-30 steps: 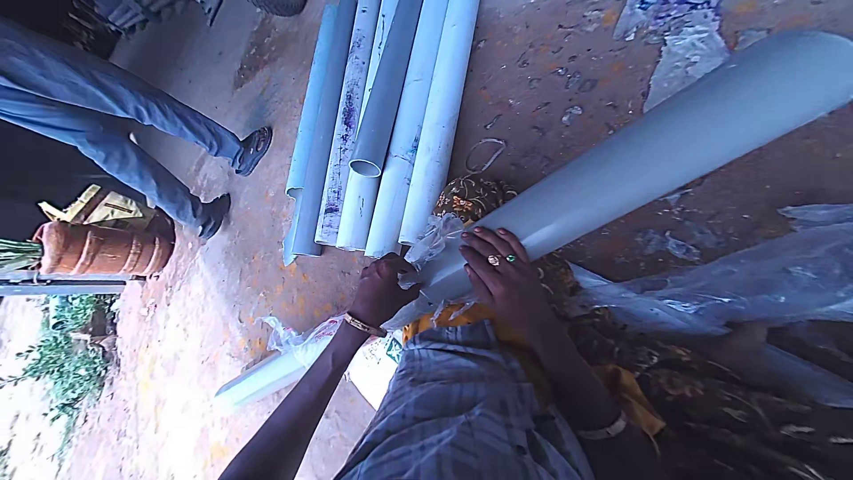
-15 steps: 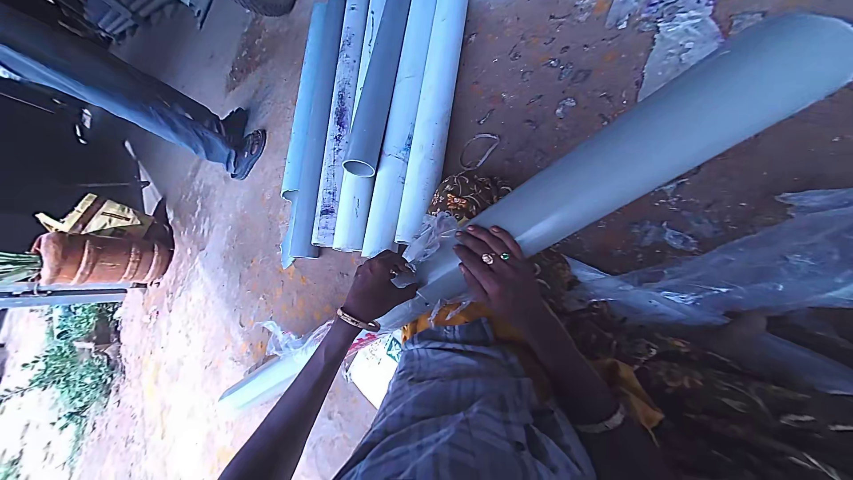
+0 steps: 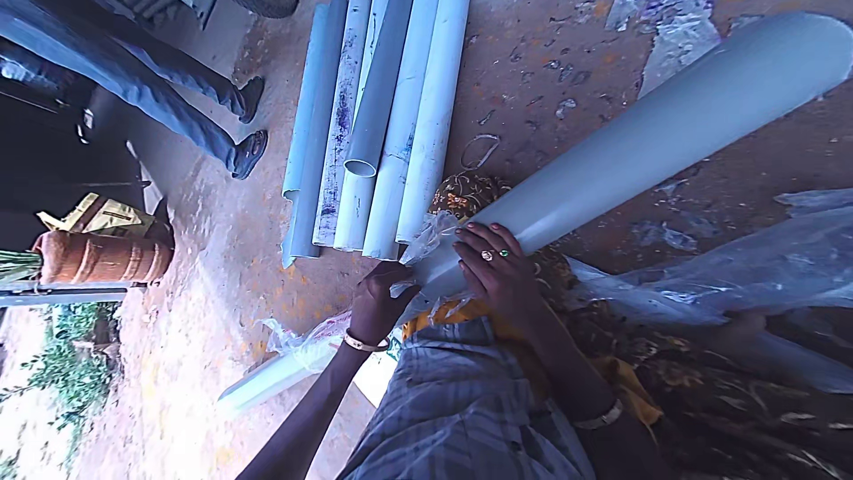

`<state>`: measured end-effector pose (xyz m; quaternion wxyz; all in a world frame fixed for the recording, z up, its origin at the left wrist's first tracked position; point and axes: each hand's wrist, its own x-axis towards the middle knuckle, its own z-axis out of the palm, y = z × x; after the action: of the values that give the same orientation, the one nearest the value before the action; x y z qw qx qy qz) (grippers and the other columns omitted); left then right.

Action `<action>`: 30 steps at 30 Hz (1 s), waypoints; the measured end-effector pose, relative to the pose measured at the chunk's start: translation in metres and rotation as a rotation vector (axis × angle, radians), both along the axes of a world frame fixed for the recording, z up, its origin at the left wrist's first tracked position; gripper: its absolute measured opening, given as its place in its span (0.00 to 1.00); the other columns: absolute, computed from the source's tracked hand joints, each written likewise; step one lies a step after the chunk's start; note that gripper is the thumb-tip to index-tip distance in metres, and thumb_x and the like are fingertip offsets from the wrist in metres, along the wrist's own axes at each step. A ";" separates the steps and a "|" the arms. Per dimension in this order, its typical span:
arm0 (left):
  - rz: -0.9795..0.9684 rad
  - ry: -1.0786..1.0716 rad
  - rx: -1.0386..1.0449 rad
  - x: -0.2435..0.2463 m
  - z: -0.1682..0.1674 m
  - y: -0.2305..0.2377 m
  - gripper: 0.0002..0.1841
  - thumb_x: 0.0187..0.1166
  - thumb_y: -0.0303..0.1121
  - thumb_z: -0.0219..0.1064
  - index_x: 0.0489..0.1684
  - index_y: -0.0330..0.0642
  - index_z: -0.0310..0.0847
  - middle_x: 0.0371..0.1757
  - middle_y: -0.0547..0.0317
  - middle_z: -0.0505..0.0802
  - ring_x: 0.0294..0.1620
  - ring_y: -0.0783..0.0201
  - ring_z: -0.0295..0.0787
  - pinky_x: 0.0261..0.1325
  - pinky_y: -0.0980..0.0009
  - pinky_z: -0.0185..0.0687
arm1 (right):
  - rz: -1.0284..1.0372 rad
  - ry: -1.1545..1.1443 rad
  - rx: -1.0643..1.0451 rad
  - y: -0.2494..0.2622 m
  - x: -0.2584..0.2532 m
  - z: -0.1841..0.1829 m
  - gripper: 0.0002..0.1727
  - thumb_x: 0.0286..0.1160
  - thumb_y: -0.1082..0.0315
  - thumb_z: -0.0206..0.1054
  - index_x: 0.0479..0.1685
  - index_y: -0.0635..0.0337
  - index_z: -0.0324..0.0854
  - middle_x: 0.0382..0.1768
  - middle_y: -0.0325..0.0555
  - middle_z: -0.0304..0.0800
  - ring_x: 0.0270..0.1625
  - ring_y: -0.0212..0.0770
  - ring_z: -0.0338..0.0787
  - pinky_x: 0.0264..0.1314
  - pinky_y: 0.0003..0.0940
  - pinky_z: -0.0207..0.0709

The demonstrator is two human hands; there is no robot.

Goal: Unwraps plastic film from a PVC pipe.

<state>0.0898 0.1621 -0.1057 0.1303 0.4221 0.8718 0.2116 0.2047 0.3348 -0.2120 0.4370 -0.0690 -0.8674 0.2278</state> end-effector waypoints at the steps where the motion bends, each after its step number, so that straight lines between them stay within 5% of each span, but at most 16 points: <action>1: 0.028 0.071 0.003 0.010 -0.002 0.002 0.10 0.71 0.27 0.76 0.44 0.30 0.94 0.53 0.37 0.95 0.54 0.44 0.95 0.58 0.51 0.88 | -0.002 -0.002 0.001 0.000 0.000 0.000 0.17 0.85 0.67 0.57 0.51 0.62 0.92 0.61 0.52 0.95 0.74 0.51 0.86 0.86 0.45 0.63; 8: 0.101 0.163 -0.055 0.024 -0.001 0.010 0.07 0.74 0.24 0.70 0.35 0.28 0.93 0.43 0.37 0.95 0.45 0.43 0.95 0.52 0.48 0.88 | -0.002 -0.017 -0.007 -0.001 0.001 0.001 0.17 0.85 0.67 0.56 0.50 0.62 0.92 0.61 0.52 0.94 0.75 0.51 0.86 0.85 0.45 0.63; 17: 0.114 0.301 -0.365 0.028 0.002 0.024 0.12 0.75 0.30 0.67 0.40 0.25 0.89 0.43 0.33 0.93 0.46 0.36 0.94 0.46 0.42 0.86 | 0.004 -0.025 -0.012 -0.001 0.001 0.003 0.16 0.85 0.67 0.57 0.51 0.63 0.92 0.62 0.52 0.94 0.74 0.51 0.87 0.85 0.46 0.65; 23: 0.078 0.438 -0.246 -0.014 0.001 0.013 0.10 0.74 0.26 0.67 0.34 0.23 0.85 0.33 0.33 0.91 0.39 0.33 0.93 0.39 0.41 0.84 | 0.020 -0.027 -0.006 0.000 0.003 0.001 0.17 0.86 0.67 0.57 0.53 0.62 0.92 0.63 0.53 0.93 0.75 0.52 0.85 0.86 0.46 0.64; 26: 0.135 0.458 -0.133 -0.058 0.019 -0.002 0.08 0.77 0.22 0.64 0.43 0.24 0.86 0.41 0.30 0.92 0.43 0.31 0.92 0.46 0.36 0.83 | 0.009 -0.020 -0.009 0.000 0.004 0.000 0.17 0.86 0.66 0.56 0.53 0.61 0.92 0.62 0.52 0.94 0.75 0.51 0.86 0.85 0.46 0.64; 28: 0.051 0.353 -0.005 -0.067 0.023 -0.015 0.10 0.76 0.17 0.60 0.43 0.26 0.90 0.45 0.35 0.94 0.43 0.41 0.94 0.49 0.47 0.87 | 0.008 -0.028 -0.011 0.000 0.004 0.000 0.17 0.86 0.66 0.56 0.53 0.62 0.92 0.63 0.52 0.94 0.75 0.51 0.86 0.85 0.46 0.64; 30: -0.072 0.257 0.141 -0.059 0.013 -0.027 0.10 0.70 0.18 0.58 0.30 0.29 0.89 0.36 0.43 0.94 0.37 0.56 0.93 0.47 0.62 0.87 | 0.021 -0.033 -0.021 0.000 0.003 0.000 0.17 0.87 0.66 0.56 0.54 0.62 0.91 0.63 0.52 0.93 0.76 0.51 0.84 0.86 0.46 0.62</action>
<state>0.0306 0.1355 -0.0927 -0.0049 0.4848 0.8487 0.2115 0.2078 0.3349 -0.2116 0.4193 -0.0684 -0.8727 0.2405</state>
